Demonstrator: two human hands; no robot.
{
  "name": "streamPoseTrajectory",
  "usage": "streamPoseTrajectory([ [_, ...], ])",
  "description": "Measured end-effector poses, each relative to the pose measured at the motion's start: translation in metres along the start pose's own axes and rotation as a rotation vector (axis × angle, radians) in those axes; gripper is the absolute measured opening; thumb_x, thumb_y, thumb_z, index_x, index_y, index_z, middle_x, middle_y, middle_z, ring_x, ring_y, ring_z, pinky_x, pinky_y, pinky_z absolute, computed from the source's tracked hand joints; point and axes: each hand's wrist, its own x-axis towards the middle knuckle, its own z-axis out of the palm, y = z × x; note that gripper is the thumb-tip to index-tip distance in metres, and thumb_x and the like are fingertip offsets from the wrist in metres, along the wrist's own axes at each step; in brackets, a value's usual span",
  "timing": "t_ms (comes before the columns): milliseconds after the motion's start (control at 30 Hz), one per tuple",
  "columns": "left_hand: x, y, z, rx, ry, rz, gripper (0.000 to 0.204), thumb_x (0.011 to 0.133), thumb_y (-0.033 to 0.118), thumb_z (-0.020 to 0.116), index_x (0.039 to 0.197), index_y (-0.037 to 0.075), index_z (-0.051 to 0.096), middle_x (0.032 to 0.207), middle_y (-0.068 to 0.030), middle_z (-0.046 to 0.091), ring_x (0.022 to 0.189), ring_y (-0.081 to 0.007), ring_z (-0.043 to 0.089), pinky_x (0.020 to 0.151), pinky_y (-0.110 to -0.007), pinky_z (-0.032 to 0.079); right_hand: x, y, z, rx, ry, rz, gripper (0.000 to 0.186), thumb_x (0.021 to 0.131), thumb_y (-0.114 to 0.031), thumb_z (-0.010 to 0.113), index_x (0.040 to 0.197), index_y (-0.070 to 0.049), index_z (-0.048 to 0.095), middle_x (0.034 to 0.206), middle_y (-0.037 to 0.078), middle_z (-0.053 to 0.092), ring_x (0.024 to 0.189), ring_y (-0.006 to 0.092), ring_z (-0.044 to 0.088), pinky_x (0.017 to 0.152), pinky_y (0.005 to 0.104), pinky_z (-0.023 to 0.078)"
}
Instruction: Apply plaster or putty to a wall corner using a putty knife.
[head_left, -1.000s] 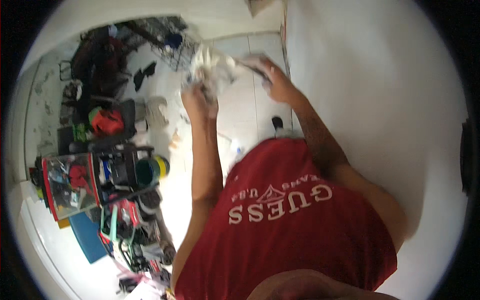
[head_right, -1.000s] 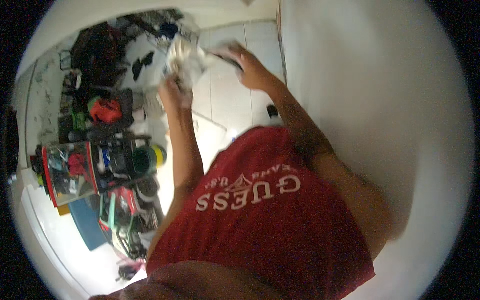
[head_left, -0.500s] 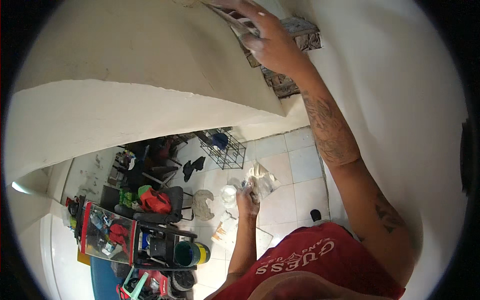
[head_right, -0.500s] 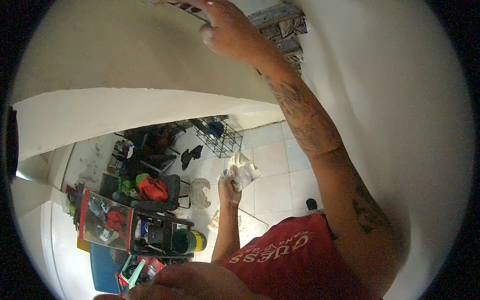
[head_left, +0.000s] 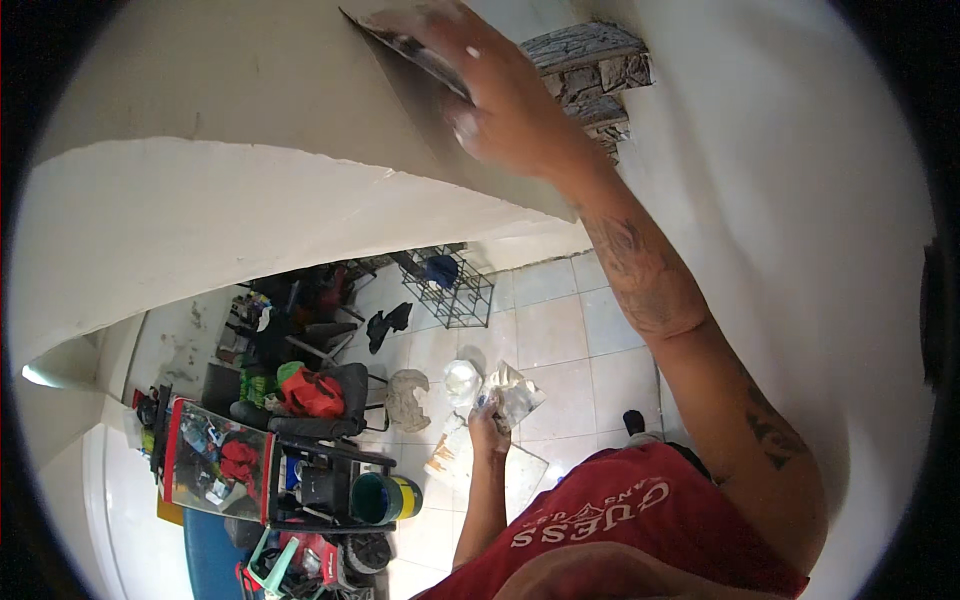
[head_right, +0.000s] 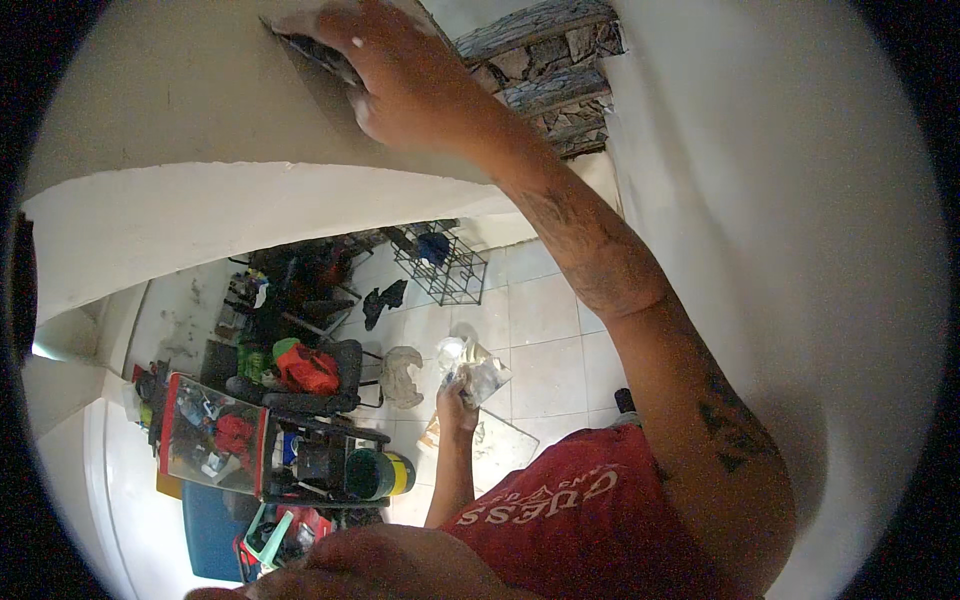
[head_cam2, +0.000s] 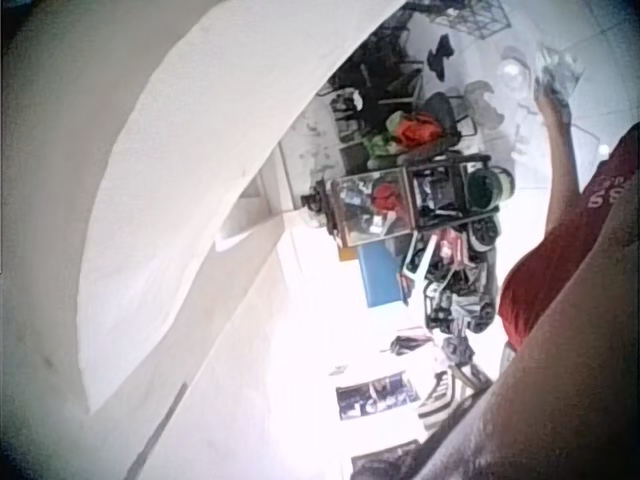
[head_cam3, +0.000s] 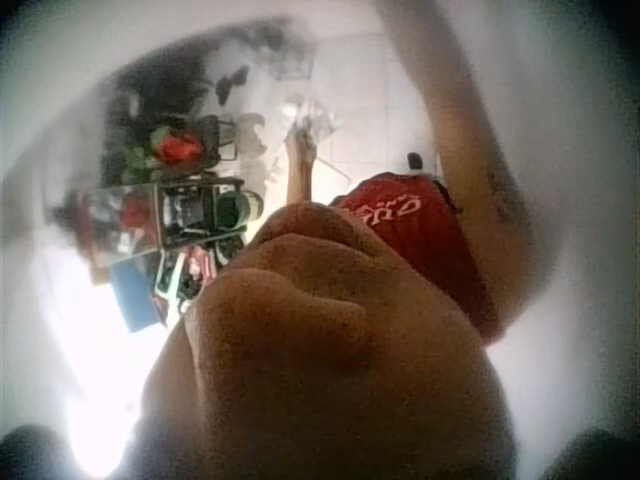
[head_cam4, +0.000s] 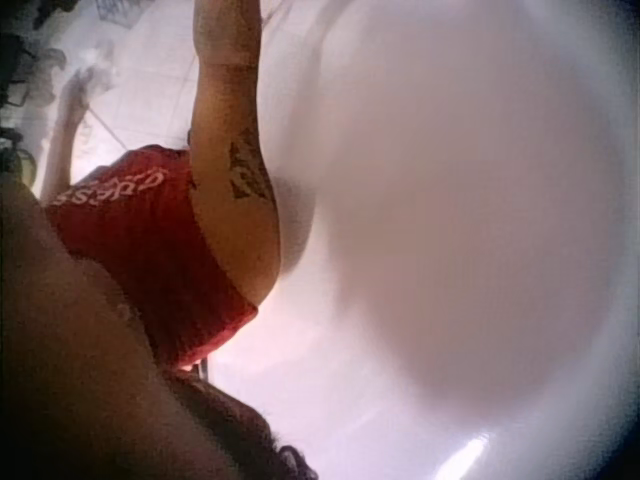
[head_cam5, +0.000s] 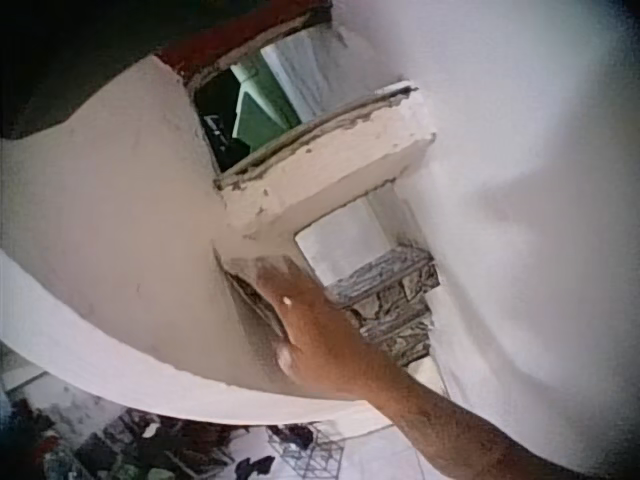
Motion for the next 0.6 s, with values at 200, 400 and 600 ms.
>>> streamPoseTrajectory([
  [200, 0.006, -0.004, -0.013, -0.026, 0.053, -0.012, 0.023, 0.070, -0.004, 0.042, 0.092, -0.004, 0.047, 0.084, -0.0091, 0.053, 0.074, -0.0170, 0.053, 0.065, -0.026, 0.045, -0.046, -0.014, -0.006, 0.015, -0.061, -0.026, 0.055, 0.057, 0.012, 0.044, 0.108, -0.006, 0.043, 0.104, 0.013, 0.045, 0.097, 0.0280, 0.043, 0.084, 0.0347, 0.033],
  [400, -0.006, 0.009, 0.006, -0.038, -0.078, -0.003, 0.017, 0.072, -0.001, 0.043, 0.088, -0.001, 0.048, 0.077, -0.0045, 0.053, 0.063, -0.0095, 0.053, 0.049, -0.017, 0.042, -0.080, -0.054, -0.023, 0.129, -0.207, 0.087, 0.056, 0.059, 0.009, 0.051, 0.109, -0.014, 0.044, 0.107, 0.011, 0.044, 0.102, 0.0273, 0.040, 0.082, 0.0380, 0.033],
  [600, -0.017, 0.018, 0.024, -0.035, -0.111, 0.033, 0.022, 0.075, 0.003, 0.038, 0.095, -0.003, 0.045, 0.091, -0.0092, 0.051, 0.079, -0.0173, 0.053, 0.070, -0.027, 0.045, -0.164, -0.080, -0.055, 0.582, -0.155, 0.480, 0.045, 0.064, -0.004, 0.048, 0.109, -0.003, 0.044, 0.106, 0.011, 0.048, 0.097, 0.0210, 0.047, 0.085, 0.0319, 0.034],
])
